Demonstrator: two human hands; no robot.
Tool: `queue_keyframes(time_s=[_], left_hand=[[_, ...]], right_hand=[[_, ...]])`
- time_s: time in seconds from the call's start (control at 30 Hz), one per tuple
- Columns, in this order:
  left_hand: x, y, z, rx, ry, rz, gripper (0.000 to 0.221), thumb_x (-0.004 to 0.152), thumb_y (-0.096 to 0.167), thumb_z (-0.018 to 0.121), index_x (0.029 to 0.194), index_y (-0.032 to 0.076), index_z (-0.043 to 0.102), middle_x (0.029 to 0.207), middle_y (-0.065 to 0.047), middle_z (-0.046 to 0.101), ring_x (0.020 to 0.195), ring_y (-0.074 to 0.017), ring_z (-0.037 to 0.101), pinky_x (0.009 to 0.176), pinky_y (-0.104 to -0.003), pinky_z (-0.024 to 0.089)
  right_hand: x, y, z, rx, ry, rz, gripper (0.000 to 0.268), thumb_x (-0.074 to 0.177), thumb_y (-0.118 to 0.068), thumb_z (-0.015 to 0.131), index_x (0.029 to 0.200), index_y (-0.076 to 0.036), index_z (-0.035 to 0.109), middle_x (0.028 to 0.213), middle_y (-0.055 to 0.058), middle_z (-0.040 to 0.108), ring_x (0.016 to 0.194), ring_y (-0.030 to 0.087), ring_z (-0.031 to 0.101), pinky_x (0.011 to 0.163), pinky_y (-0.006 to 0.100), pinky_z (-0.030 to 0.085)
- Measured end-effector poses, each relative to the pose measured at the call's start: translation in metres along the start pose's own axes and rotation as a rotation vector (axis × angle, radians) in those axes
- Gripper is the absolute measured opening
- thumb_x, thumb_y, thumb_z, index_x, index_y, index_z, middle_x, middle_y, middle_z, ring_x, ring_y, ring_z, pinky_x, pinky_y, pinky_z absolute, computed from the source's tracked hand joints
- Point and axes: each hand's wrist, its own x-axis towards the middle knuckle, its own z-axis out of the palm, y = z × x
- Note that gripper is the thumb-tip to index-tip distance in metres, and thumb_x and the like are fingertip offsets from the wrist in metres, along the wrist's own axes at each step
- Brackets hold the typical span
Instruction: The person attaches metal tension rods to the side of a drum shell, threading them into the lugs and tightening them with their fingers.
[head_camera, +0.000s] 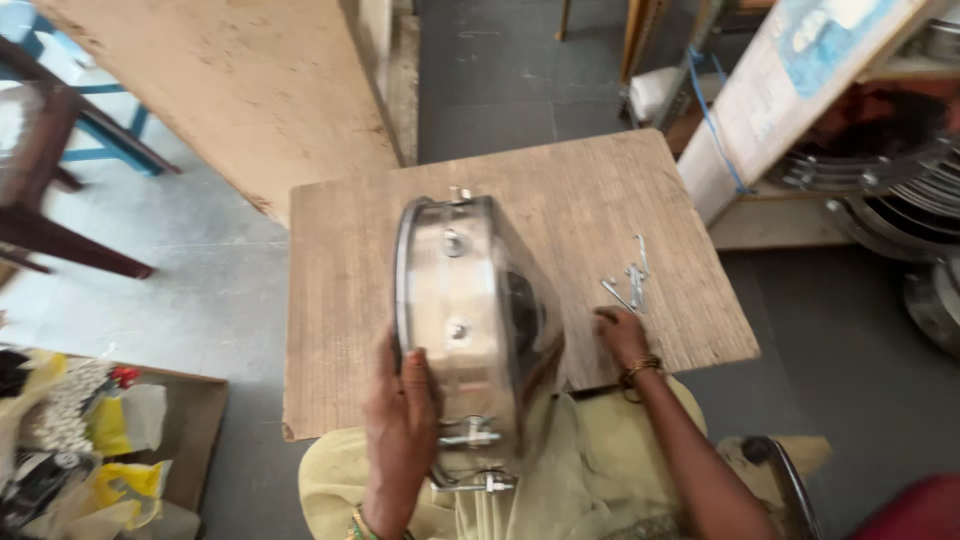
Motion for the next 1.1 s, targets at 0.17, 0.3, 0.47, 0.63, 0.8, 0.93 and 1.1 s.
queue_keyframes(time_s=[0.17,0.3,0.47,0.63,0.8,0.93,1.1], left_hand=[[-0.005,0.005,0.022,-0.027,-0.05,0.17,0.052,0.101,0.02,0.05,0.151,0.008,0.044,0.06,-0.008,0.062,0.05,-0.0161,0.057,0.046,-0.034,0.044],[-0.008,0.007,0.027,0.079,0.124,0.478,0.046,0.104,0.019,0.054,0.145,0.001,0.05,0.073,-0.013,0.064,0.06,-0.02,0.062,0.054,-0.037,0.049],[-0.01,0.016,0.014,0.063,0.093,0.339,0.044,0.102,0.019,0.053,0.144,0.004,0.052,0.067,-0.016,0.06,0.055,-0.0227,0.06,0.054,-0.038,0.047],[-0.014,0.023,0.012,0.035,0.107,0.401,0.044,0.103,0.019,0.052,0.144,0.005,0.05,0.067,-0.013,0.06,0.055,-0.0225,0.06,0.053,-0.038,0.047],[-0.012,0.018,0.013,0.041,0.107,0.441,0.044,0.104,0.019,0.052,0.146,0.003,0.049,0.068,-0.012,0.06,0.056,-0.0214,0.06,0.054,-0.038,0.047],[-0.009,0.018,0.012,0.051,0.088,0.427,0.045,0.103,0.019,0.051,0.146,0.005,0.05,0.065,-0.012,0.06,0.054,-0.0228,0.059,0.052,-0.039,0.047],[-0.008,0.011,0.012,0.044,0.137,0.542,0.043,0.103,0.018,0.053,0.143,0.004,0.051,0.072,-0.014,0.064,0.06,-0.0275,0.065,0.056,-0.041,0.05]], right_hand=[[0.033,-0.021,-0.025,-0.58,0.084,-0.032,0.026,0.093,-0.021,0.062,0.115,-0.011,0.072,0.111,0.022,0.069,0.106,0.042,0.065,0.089,0.054,0.053],[0.029,-0.036,-0.017,-0.868,0.097,-0.098,0.024,0.098,-0.02,0.053,0.112,-0.018,0.073,0.116,0.011,0.071,0.109,0.035,0.067,0.086,0.05,0.058],[0.026,-0.045,-0.016,-1.061,0.089,-0.153,0.022,0.1,-0.017,0.052,0.112,-0.015,0.071,0.112,0.01,0.073,0.106,0.03,0.072,0.083,0.042,0.062],[0.025,-0.057,-0.02,-0.894,0.04,-0.008,0.023,0.099,-0.019,0.056,0.112,-0.013,0.074,0.114,0.013,0.073,0.107,0.035,0.071,0.084,0.047,0.061],[0.015,-0.062,-0.032,-0.65,-0.068,0.199,0.031,0.09,-0.031,0.071,0.115,-0.014,0.079,0.113,0.015,0.077,0.103,0.033,0.073,0.09,0.043,0.059],[-0.003,-0.067,-0.043,-0.446,-0.047,0.173,0.035,0.089,-0.038,0.075,0.114,-0.015,0.082,0.108,0.011,0.082,0.098,0.027,0.076,0.089,0.039,0.059],[-0.015,-0.101,-0.076,-0.278,0.051,-0.078,0.042,0.089,-0.042,0.077,0.116,-0.009,0.079,0.092,0.012,0.082,0.077,0.022,0.078,0.072,0.036,0.059]])
